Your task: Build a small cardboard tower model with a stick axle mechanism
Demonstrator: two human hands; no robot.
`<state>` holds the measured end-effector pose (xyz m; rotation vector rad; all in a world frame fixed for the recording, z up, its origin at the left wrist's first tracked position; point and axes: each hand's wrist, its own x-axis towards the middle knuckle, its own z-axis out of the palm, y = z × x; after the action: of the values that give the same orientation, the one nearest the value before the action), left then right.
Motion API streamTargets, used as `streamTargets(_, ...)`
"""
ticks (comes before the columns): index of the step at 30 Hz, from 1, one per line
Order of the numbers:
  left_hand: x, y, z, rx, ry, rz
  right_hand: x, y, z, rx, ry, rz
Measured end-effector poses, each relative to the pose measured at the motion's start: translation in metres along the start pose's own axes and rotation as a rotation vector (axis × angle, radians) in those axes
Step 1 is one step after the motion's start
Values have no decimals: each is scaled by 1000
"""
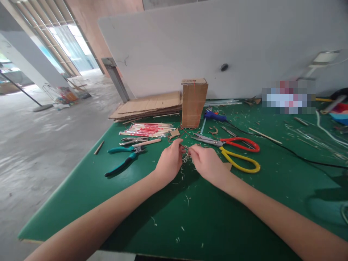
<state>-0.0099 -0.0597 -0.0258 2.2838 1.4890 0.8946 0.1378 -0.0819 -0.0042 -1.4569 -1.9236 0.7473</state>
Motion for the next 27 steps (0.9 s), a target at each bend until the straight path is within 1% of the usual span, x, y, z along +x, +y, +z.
streamTargets(3,-1,1,0,-76,16,-4,-2,7,-2,-551,-15,-298)
streamTargets(4,-1,1,0,-95,17,-14,-3,9,-2,-698,-25,-365)
streamTargets(5,-2,1,1,-107,19,-24,-3,10,-2,-777,-34,-395)
streamTargets(6,-2,2,1,-109,21,-29,-2,10,-1,-811,-33,-395)
streamTargets(7,-2,2,1,-105,26,-34,-2,10,1,-801,-22,-364)
streamTargets(9,-3,3,3,-90,32,-34,1,7,4,-649,9,-256)
streamTargets(12,-4,5,6,-63,15,1,7,2,7,-230,32,-83)
streamTargets(14,-4,7,8,-46,5,40,10,1,6,-6,26,-4)
streamTargets(16,-4,6,9,-56,0,71,11,2,6,125,24,55)
streamTargets(18,-3,4,9,-123,-19,91,10,5,5,206,25,87)
streamTargets(20,-1,2,8,-292,-38,102,8,7,3,271,16,93)
streamTargets(22,2,0,4,-562,-44,82,8,11,1,319,1,73)
streamTargets(24,5,-1,-2,-850,-70,33,8,13,-2,368,-13,47)
streamTargets(26,8,-2,-9,-1054,-146,-6,9,15,-5,405,-24,40)
streamTargets(27,9,-2,-13,-1108,-188,-15,9,16,-6,412,-31,39)
